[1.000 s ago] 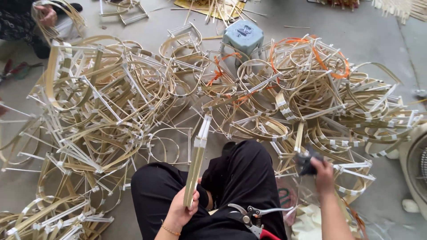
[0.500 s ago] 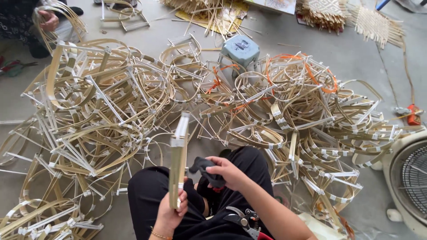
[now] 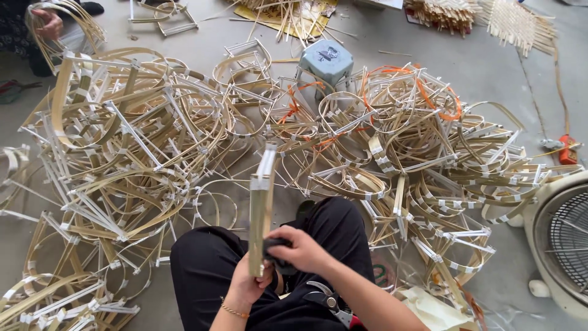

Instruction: Assembling circular bamboo frames by fitting strips into connectors and trimming excess material using pliers.

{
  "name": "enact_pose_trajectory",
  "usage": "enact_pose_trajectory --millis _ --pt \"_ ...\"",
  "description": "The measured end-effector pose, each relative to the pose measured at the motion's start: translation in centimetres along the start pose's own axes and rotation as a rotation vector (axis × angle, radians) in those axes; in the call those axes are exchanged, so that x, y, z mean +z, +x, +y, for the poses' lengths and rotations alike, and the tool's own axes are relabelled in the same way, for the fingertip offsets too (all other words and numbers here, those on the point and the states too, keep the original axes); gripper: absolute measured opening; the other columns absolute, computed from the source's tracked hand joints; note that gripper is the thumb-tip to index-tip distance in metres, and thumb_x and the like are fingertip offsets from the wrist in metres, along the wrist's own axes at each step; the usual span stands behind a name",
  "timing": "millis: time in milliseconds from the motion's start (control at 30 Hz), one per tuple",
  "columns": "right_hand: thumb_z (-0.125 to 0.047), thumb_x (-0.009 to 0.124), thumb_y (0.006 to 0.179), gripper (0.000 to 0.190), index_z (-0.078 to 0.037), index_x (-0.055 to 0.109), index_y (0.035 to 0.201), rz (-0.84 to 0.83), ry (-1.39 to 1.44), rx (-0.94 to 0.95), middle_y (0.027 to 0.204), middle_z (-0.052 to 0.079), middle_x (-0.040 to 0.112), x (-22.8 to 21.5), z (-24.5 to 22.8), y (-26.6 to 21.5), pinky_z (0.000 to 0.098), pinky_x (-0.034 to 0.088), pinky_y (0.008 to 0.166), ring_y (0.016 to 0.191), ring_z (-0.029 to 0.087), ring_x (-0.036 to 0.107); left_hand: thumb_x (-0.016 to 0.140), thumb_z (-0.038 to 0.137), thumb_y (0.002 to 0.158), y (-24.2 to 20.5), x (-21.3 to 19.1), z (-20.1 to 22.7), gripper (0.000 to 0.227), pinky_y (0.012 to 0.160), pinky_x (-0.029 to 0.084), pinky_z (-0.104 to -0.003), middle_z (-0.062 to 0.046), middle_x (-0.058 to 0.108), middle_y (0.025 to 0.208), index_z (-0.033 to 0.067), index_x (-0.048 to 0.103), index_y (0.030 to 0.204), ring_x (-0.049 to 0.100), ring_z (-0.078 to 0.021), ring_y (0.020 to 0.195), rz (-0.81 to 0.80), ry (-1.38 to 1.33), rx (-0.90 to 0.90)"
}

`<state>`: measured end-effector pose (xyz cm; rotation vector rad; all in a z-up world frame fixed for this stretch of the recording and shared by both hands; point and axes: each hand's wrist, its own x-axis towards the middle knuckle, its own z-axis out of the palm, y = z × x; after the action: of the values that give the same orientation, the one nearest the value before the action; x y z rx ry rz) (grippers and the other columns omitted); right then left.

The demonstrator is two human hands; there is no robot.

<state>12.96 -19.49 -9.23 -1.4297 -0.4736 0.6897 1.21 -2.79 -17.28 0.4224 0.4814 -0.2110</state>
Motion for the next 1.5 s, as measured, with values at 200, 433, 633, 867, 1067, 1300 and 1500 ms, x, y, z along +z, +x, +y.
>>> enact_pose_trajectory --millis 200,433,633,867,1067,1300,1500 --pt "-0.014 0.080 0.087 0.039 0.001 0.062 0.118 0.152 -0.159 0.166 0.101 0.005 0.068 2.7 3.0 1.4 0.0282 0.053 0.084 0.095 0.014 0.061 0.054 0.009 0.097 -1.6 2.8 0.4 0.003 0.030 0.030 -0.026 -0.004 0.050 0.062 0.0081 0.053 0.100 0.039 -0.0105 0.036 0.151 0.110 -0.002" --pt "-0.027 0.094 0.072 0.073 0.002 0.051 0.123 0.226 -0.351 -0.043 0.098 0.010 0.071 -2.3 1.7 6.0 0.0267 0.060 0.072 0.090 0.018 0.072 0.050 0.001 0.096 -3.8 5.0 1.7 0.029 0.028 0.029 -0.026 -0.001 0.054 0.064 0.0085 0.052 0.124 0.044 -0.0098 0.038 0.116 0.097 -0.067" --pt "-0.030 0.095 0.068 0.086 0.002 0.049 0.132 0.460 -0.241 -0.105 0.097 0.015 0.066 -2.3 3.2 7.3 0.0301 0.057 0.065 0.085 0.022 0.066 0.049 0.003 0.093 -2.7 5.4 2.6 0.055 0.028 0.031 -0.023 -0.001 0.053 0.059 0.0109 0.049 0.147 0.041 -0.0074 0.035 -0.021 0.092 -0.024" --pt "-0.023 0.094 0.072 0.075 0.002 0.054 0.130 0.233 -0.368 0.002 0.105 0.010 0.069 -5.2 0.6 9.3 0.0337 0.060 0.076 0.091 0.022 0.069 0.048 0.002 0.093 -3.4 5.8 2.7 0.050 0.028 0.029 -0.024 -0.001 0.055 0.062 0.0085 0.047 0.142 0.039 -0.0087 0.035 0.141 0.129 -0.080" --pt "-0.027 0.089 0.082 0.069 0.001 0.051 0.132 0.287 0.003 -0.191 0.106 0.007 0.072 -4.6 1.6 9.3 0.0317 0.062 0.088 0.096 0.021 0.072 0.047 0.001 0.091 -3.4 6.0 2.9 0.047 0.029 0.029 -0.023 -0.002 0.057 0.064 0.0101 0.054 0.137 0.040 -0.0071 0.036 0.077 0.127 -0.075" --pt "-0.026 0.087 0.081 0.071 0.003 0.047 0.132 0.271 -0.413 -0.020 0.113 0.021 0.067 -6.7 -2.0 10.1 0.0389 0.057 0.087 0.099 0.027 0.068 0.046 0.004 0.096 -4.1 5.7 1.8 0.039 0.028 0.029 -0.022 0.002 0.049 0.057 0.0110 0.055 0.134 0.037 -0.0056 0.033 0.092 0.134 -0.128" --pt "-0.028 0.088 0.080 0.079 0.002 0.046 0.140 0.221 -0.666 -0.118 0.126 0.028 0.063 -1.7 0.2 8.3 0.0444 0.053 0.094 0.114 0.034 0.062 0.047 0.004 0.095 -3.8 7.4 3.7 0.043 0.029 0.028 -0.022 0.001 0.050 0.059 0.0153 0.056 0.135 0.036 -0.0056 0.034 0.074 0.140 -0.094"
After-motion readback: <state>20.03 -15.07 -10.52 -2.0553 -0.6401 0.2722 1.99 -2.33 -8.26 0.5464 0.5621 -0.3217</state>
